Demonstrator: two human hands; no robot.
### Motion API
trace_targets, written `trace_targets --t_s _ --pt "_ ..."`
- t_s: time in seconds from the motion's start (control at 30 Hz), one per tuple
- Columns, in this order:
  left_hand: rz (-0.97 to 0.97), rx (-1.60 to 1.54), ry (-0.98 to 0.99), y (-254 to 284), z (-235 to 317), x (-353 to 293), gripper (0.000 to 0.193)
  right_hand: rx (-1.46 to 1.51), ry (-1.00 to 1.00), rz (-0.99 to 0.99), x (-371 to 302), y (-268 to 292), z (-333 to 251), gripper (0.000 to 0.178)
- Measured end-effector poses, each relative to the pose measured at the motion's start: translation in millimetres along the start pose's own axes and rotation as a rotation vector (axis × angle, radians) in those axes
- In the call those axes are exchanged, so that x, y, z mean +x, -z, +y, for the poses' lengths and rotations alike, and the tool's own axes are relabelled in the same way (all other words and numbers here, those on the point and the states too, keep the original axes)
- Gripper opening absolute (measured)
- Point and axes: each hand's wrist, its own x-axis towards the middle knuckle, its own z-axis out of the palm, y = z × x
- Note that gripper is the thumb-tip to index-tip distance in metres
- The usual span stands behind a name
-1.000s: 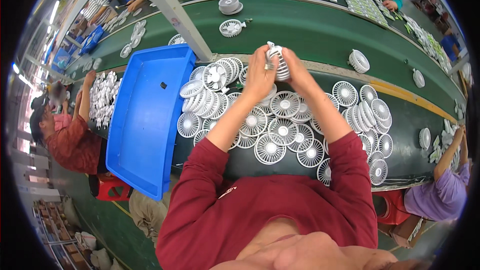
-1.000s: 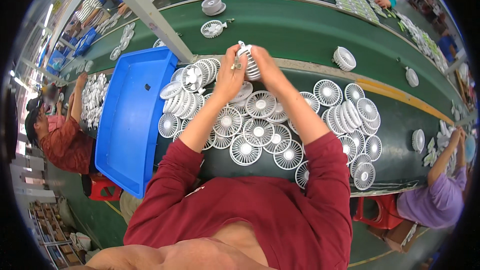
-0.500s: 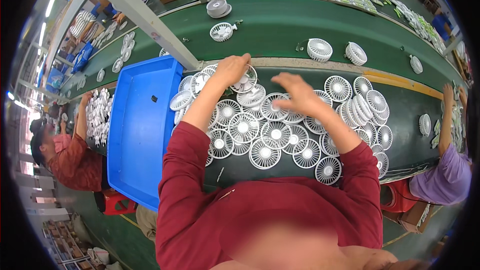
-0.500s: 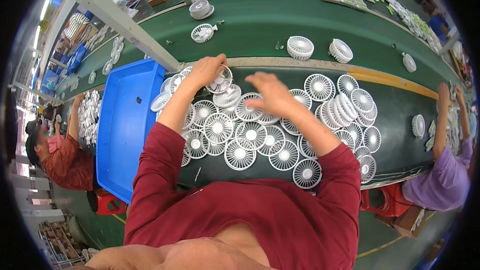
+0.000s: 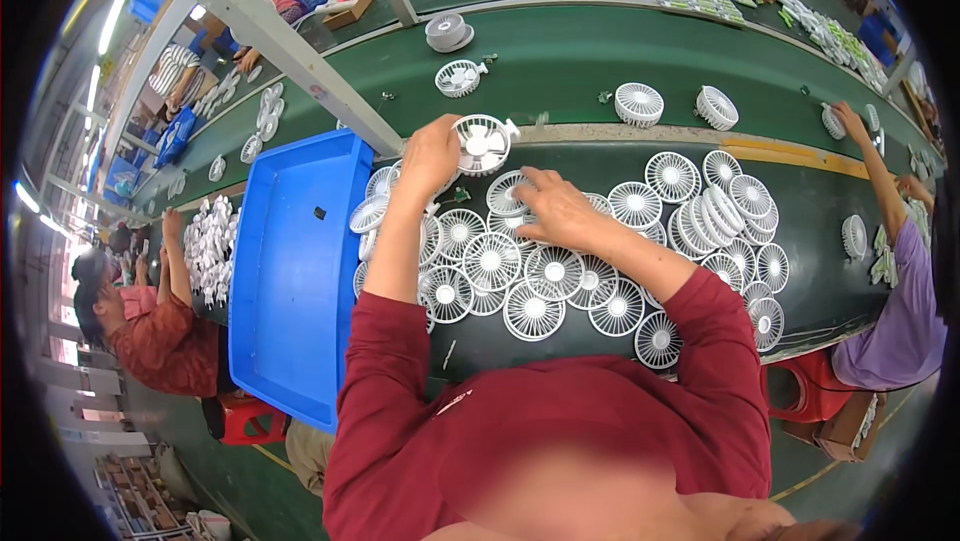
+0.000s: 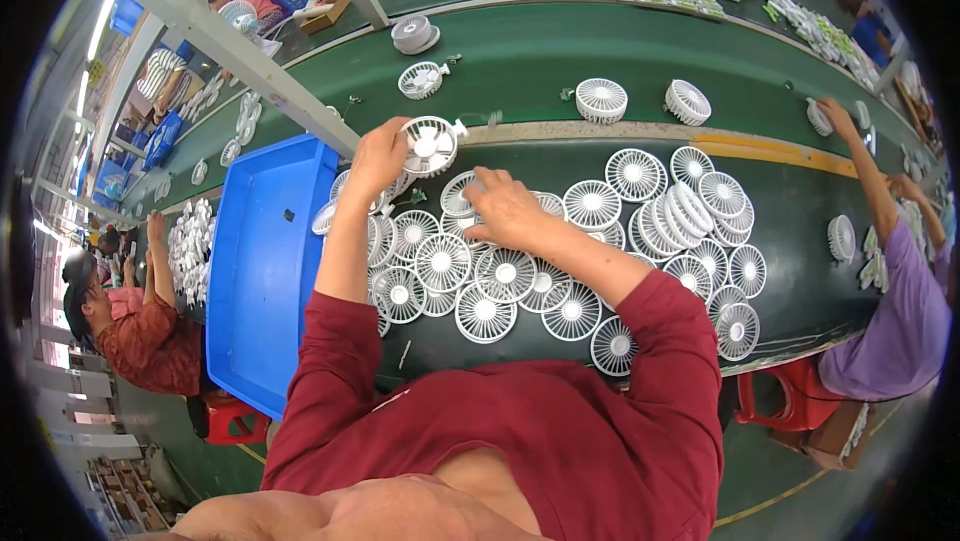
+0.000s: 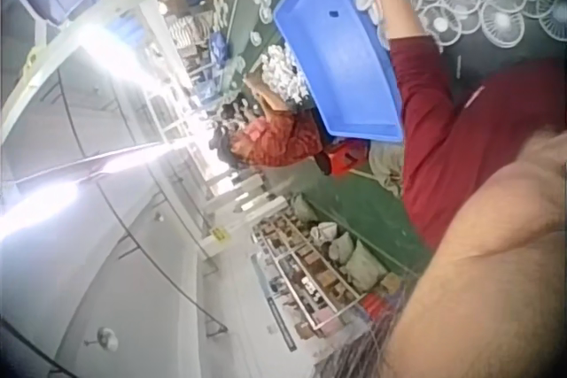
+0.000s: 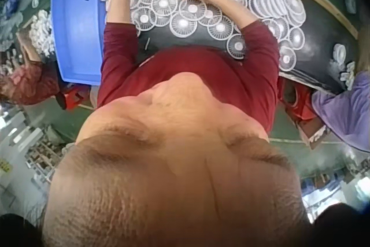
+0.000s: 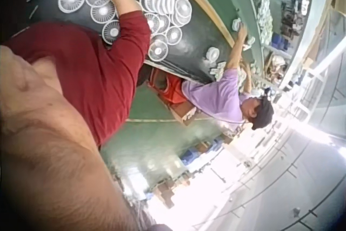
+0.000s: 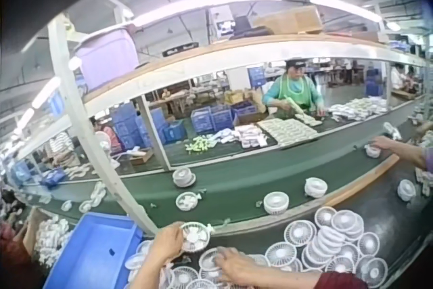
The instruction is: The person assembles small fans by picking up fan motor bases and grilles, pressing the grilles onto the fan bodies by hand, and placing the assembled fan units onto the conveyor belt.
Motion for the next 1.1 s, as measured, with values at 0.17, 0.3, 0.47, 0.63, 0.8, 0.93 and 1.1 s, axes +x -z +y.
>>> trace_targets --t_s 0.17,0.3,0.47,0.63,0.8,0.93,1.1 --pt "-0.201 -1.103 0.473 -15.9 -10.0 -32.6 0.049 0.027 0.024 -0.117 12.7 -2.2 2.0 0.036" --pt "-0.069 -1.512 0.521 -28.8 -12.1 -54.5 0.049 0.199 -0.038 0.003 7.4 8.1 6.9 0.029" --pt "0.111 -1.682 0.516 -42.3 -6.5 -62.1 0.054 1.024 -0.353 0.249 16.0 34.3 37.9 0.017" --pt "0.074 -1.873 0.573 -51.5 22.1 -55.1 0.039 1.158 -0.339 0.267 33.3 49.9 19.1 0.024" --pt "0.003 -1.837 0.480 -61.1 29.5 -57.0 0.043 0.453 -0.071 0.433 41.3 28.6 2.8 0.048" --pt "0.020 -1.858 0.541 -57.9 35.7 -58.0 0.050 0.247 0.114 0.440 37.5 20.2 -9.7 0.054" --pt "0.096 -2.040 0.628 -50.9 44.7 -58.6 0.039 0.159 0.157 0.286 30.9 9.0 -19.9 0.072"
